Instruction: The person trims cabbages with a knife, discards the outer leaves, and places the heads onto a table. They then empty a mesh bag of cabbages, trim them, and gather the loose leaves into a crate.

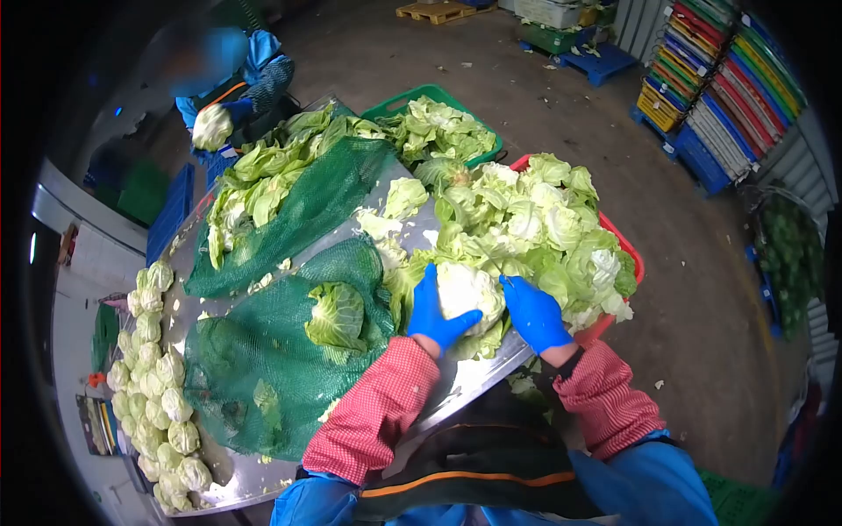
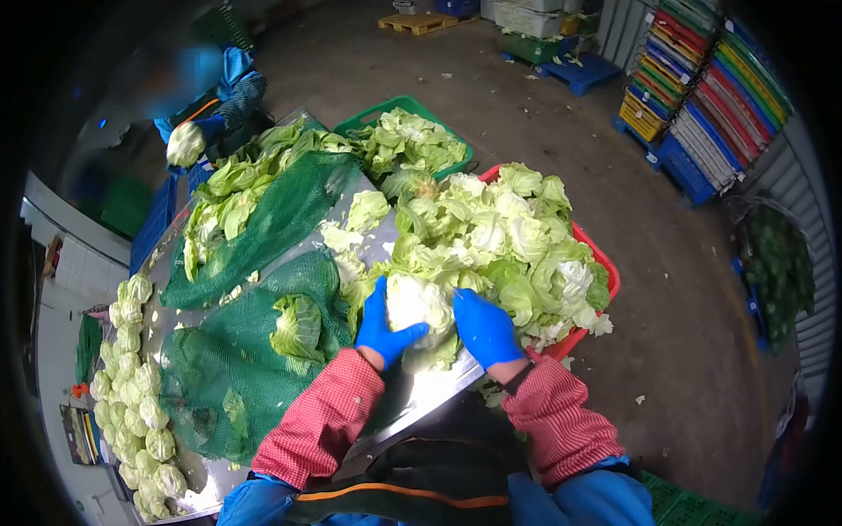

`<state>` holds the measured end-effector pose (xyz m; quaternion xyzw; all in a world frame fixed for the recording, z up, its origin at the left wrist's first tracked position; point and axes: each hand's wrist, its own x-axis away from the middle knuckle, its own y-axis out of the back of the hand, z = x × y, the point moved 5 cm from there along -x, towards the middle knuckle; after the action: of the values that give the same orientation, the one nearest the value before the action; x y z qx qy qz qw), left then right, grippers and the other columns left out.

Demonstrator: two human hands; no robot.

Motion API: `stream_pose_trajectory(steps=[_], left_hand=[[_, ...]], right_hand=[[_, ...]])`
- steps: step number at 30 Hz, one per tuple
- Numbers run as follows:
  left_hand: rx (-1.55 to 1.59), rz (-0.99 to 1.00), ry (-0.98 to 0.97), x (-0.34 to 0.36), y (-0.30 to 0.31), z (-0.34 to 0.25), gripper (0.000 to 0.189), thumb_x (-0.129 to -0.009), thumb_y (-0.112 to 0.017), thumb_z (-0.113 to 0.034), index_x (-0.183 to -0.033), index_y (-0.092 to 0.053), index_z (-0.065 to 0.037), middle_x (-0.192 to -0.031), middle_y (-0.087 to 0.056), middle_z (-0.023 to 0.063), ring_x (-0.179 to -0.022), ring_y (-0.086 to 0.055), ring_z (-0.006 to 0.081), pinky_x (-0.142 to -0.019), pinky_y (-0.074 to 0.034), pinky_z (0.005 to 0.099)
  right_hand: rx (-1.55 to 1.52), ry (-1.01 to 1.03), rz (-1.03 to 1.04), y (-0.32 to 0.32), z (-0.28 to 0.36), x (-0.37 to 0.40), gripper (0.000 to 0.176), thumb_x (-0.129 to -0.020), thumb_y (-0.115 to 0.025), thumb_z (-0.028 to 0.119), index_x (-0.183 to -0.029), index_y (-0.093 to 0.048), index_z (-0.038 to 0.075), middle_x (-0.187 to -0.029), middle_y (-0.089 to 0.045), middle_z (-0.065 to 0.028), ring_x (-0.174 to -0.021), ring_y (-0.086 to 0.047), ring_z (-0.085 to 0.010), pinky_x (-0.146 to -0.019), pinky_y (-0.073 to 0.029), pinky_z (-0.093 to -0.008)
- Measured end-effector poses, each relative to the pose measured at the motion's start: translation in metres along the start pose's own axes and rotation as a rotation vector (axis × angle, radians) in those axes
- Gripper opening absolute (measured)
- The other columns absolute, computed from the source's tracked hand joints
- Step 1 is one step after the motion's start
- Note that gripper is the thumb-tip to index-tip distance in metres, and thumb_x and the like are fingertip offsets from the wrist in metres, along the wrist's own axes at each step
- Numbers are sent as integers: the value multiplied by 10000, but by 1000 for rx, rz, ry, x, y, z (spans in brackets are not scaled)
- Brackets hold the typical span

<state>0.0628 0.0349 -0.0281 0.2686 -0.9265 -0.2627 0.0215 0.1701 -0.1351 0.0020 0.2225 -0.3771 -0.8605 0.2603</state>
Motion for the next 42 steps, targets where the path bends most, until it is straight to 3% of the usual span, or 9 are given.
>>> stream_pose_trajectory(steps=[4,8,18,21,23,28,32,35,42], left_hand=[[-48,76,120,-37,-5,6,1167,-580,-872,-454,-1424,-256,66,-1271,-458,274,-1172,-492,369,-1003,-413,407],[-258,138,151,-49,-11,-14,1199,-566,-847,-523,-1414,-247,76,-1221,-486,299,-1132,-509,408,-973,-437,422],[-558,236,75,-24,-33,-63,1202,-579,-839,-494,-1451,-191,19,-1289,-429,322,-1173,-475,444,-980,-422,441],[-331,143,-40,-19,-26,-37,1228,-556,-865,-458,-1459,-189,27,-1289,-405,317,-1206,-432,444,-1016,-389,441],[-154,179,-7,-24,-11,-21,1224,-552,-869,-446,-1456,-197,32,-1306,-392,314,-1215,-427,437,-1042,-361,444],[-168,205,-211,0,-4,-31,1214,-550,-869,-392,-1471,-187,11,-1403,-331,302,-1305,-338,451,-1099,-297,459],[-181,207,-207,19,-1,-30,1207,-546,-865,-358,-1476,-185,0,-1410,-330,284,-1310,-333,437,-1103,-292,464],[-91,194,-130,28,8,-19,1209,-540,-866,-343,-1479,-182,-7,-1422,-322,271,-1316,-329,425,-1107,-285,463],[-49,201,-130,26,10,-15,1198,-550,-868,-336,-1479,-185,-10,-1441,-307,249,-1332,-308,407,-1119,-268,458]], right_hand=[[286,370,-169,28,28,17,47,-810,-570,115,-856,-567,126,-666,-547,-69,-556,-601,-231,-476,-472,-353],[457,290,-104,7,2,9,62,-754,-582,85,-800,-543,99,-671,-569,-76,-539,-611,-247,-460,-480,-358],[397,6,132,-3,-49,-48,153,-876,-503,183,-901,-600,67,-721,-639,-156,-654,-650,-317,-562,-510,-426],[311,346,221,5,-9,-41,186,-896,-510,238,-904,-603,78,-709,-632,-165,-670,-646,-335,-574,-507,-434],[158,72,120,16,14,-31,320,-869,-593,413,-917,-599,97,-818,-650,-168,-711,-641,-364,-617,-509,-447],[42,164,-229,19,3,-45,331,-833,-630,404,-930,-591,90,-840,-647,-168,-705,-635,-365,-623,-508,-446],[154,199,270,-52,-20,-60,406,-842,-618,384,-1124,-612,91,-988,-652,-175,-814,-652,-347,-685,-523,-438],[-75,98,323,-30,0,-55,421,-876,-579,377,-1190,-603,98,-1032,-662,-171,-875,-656,-338,-739,-526,-436],[48,331,259,-14,2,-47,350,-901,-543,364,-1140,-604,116,-976,-675,-159,-826,-661,-335,-711,-526,-442]])
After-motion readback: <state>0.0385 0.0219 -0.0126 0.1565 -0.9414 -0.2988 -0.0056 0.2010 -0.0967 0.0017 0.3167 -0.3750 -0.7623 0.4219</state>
